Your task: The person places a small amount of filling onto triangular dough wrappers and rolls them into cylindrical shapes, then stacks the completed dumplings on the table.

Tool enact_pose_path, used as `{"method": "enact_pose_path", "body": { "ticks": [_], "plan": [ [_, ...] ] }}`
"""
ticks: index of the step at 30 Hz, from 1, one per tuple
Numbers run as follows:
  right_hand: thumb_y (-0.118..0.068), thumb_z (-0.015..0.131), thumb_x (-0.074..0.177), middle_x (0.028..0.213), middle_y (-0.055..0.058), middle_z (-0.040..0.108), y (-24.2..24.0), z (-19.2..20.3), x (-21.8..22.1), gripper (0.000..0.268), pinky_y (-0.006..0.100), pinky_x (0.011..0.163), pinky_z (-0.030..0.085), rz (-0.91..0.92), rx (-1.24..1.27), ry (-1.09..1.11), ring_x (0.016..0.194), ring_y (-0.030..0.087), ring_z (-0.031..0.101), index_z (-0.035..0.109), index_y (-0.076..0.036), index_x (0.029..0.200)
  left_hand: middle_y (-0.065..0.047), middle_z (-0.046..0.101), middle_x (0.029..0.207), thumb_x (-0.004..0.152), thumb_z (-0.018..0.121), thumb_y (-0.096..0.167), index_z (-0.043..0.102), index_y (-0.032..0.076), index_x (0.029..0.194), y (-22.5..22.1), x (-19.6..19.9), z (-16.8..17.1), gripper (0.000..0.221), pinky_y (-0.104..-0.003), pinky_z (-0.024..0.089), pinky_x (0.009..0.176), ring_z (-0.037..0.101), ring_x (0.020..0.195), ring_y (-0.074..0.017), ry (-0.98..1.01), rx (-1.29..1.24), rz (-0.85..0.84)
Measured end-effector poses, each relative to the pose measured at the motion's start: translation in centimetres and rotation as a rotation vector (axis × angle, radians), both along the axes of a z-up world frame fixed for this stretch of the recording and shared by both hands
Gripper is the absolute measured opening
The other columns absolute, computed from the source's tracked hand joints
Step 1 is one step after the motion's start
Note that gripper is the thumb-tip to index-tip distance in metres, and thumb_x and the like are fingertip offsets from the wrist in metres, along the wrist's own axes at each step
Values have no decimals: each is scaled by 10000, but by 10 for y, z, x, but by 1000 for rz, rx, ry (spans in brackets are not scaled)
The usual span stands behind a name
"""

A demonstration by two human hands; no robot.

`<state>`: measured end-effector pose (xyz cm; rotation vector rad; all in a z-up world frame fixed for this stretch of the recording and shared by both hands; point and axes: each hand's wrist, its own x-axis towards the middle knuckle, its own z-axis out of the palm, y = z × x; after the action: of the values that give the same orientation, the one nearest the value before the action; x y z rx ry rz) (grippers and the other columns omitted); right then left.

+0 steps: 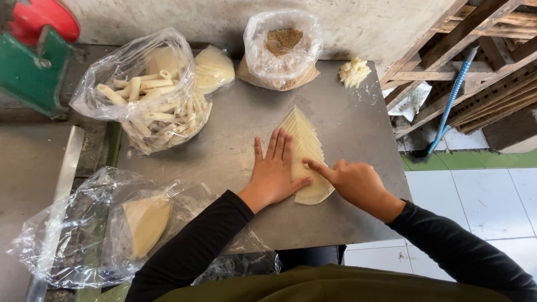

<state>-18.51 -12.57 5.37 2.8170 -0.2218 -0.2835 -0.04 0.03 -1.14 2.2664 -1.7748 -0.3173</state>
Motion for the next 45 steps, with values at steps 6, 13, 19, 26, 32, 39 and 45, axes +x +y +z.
{"method": "enact_pose_path", "body": {
  "ticks": [6, 13, 19, 26, 32, 39, 45],
  "plan": [
    [-16, 531, 886, 997, 108, 610, -71, -10, -5, 627, 397, 758, 553, -156, 122, -372, 868, 279, 643, 557, -218, 1479, -276, 8, 1667, 862, 417, 834, 64, -91, 1568, -1, 3, 3, 1216, -679, -127, 1156, -94, 1556, -364, -8, 11, -20],
    [70, 538, 785, 1545, 203, 365, -189, -39, -6, 773, 553, 1129, 222, -622, 249, -555, 1374, 413, 325, 589, -255, 1485, -272, -11, 1660, 854, 413, 834, 41, -87, 1558, -1, 4, 6, 1218, -679, -145, 1138, -119, 1541, -362, 21, 18, -37],
    [74, 576, 773, 1620, 169, 318, -213, -60, 5, 779, 607, 1136, 161, -666, 210, -492, 1442, 411, 284, 622, -339, 1432, -268, 3, 1669, 845, 418, 843, 56, -91, 1566, 0, 3, 3, 1235, -680, -139, 1149, -108, 1553, -357, 17, 7, -23],
    [110, 563, 732, 1596, 137, 370, -219, -62, 30, 804, 584, 1124, 137, -610, 312, -523, 1421, 381, 294, 677, -366, 1369, -273, 12, 1662, 846, 427, 840, 70, -92, 1561, -1, 3, 0, 1228, -678, -134, 1149, -98, 1549, -365, 15, -14, -23],
    [119, 522, 761, 1536, 54, 479, -212, -52, 35, 676, 501, 1149, 185, -686, 395, -689, 1426, 320, 347, 798, -334, 1179, -275, 32, 1664, 840, 452, 832, 96, -92, 1562, 0, 3, 3, 1226, -683, -130, 1151, -82, 1554, -367, 35, -31, -12],
    [118, 518, 723, 1438, 142, 453, -193, -52, 47, 658, 486, 1104, 136, -583, 358, -849, 1357, 362, 323, 780, -238, 1211, -279, 36, 1665, 842, 457, 826, 99, -96, 1563, 0, 3, -1, 1224, -689, -129, 1150, -79, 1557, -368, 41, -48, -17],
    [142, 439, 744, 1371, 122, 516, -162, -37, 40, 617, 462, 1158, 283, -521, 518, -903, 1357, 312, 427, 771, -211, 1126, -300, -3, 1647, 844, 446, 833, 71, -104, 1548, -2, 5, 0, 1231, -696, -135, 1131, -111, 1538, -382, 42, -29, -34]
  ]
}}
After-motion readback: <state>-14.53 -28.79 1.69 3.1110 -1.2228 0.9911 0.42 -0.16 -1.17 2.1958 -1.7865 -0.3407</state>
